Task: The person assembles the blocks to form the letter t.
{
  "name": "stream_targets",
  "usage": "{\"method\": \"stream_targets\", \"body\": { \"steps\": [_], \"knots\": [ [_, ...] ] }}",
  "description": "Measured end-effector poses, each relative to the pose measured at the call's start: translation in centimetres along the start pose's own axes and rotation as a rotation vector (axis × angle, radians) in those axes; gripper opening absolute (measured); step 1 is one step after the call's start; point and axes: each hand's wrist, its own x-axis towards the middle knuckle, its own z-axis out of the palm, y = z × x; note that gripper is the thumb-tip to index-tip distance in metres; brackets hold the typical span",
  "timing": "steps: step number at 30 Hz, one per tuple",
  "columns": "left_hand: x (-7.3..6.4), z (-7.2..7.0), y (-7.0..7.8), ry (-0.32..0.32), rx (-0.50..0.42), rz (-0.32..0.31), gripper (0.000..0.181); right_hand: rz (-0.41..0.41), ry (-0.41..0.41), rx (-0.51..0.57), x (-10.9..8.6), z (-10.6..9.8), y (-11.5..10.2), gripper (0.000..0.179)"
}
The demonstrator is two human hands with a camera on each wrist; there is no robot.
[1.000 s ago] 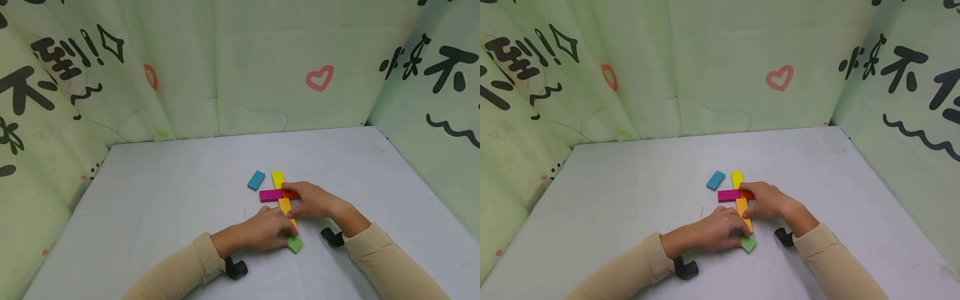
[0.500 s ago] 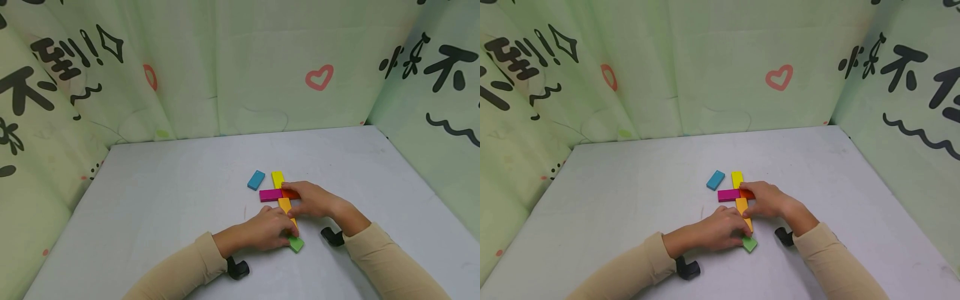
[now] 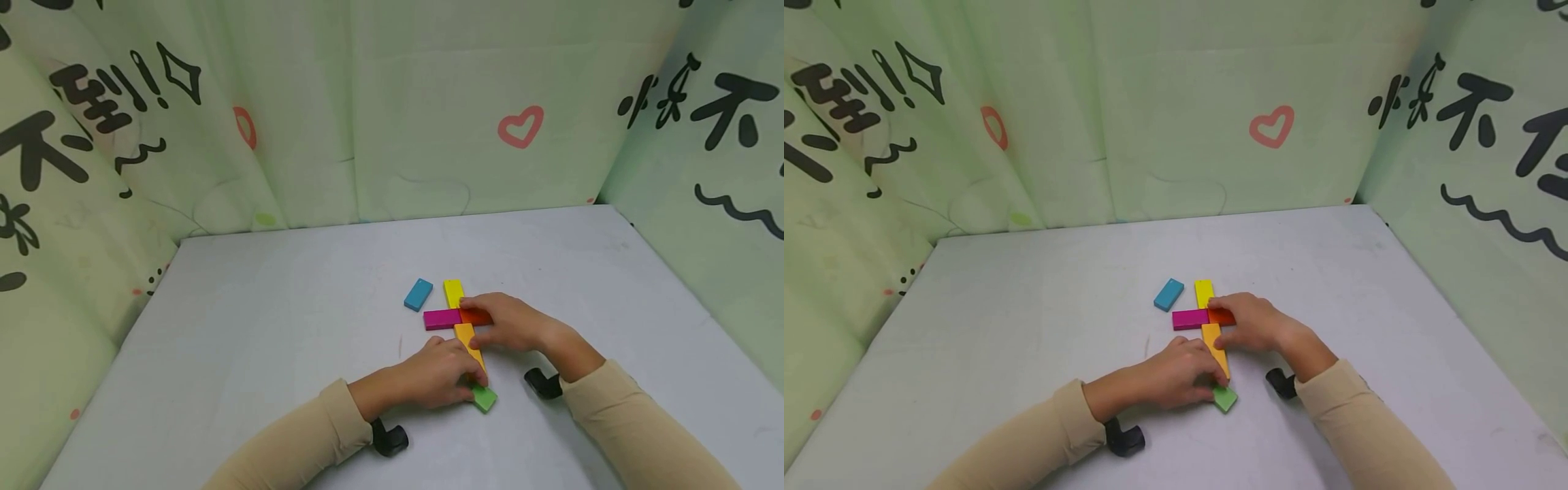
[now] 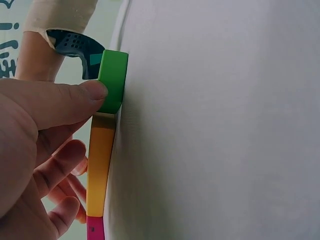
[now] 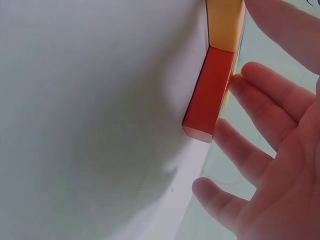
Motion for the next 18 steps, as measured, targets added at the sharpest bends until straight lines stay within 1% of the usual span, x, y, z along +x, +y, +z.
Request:
{"method": "stream_targets", "body": {
  "steps": [6,12,18],
  "knots": [
    [0.13,-0.03,0.11,-0.002,-0.004,0.006,0.023,0.001,0.012,-0.005,0.04,-0.05,0.03,0.069],
    [0.23,-0.09,0.18,-0.005,-0.012,0.013,0.024,0.005,0.006,0.006,0.06,-0.12,-0.03,0.067],
    [0.4,-0.24,0.14,-0.017,0.006,0.028,0.028,0.008,0.003,0.013,0.09,-0.17,-0.06,0.068]
  ]
}}
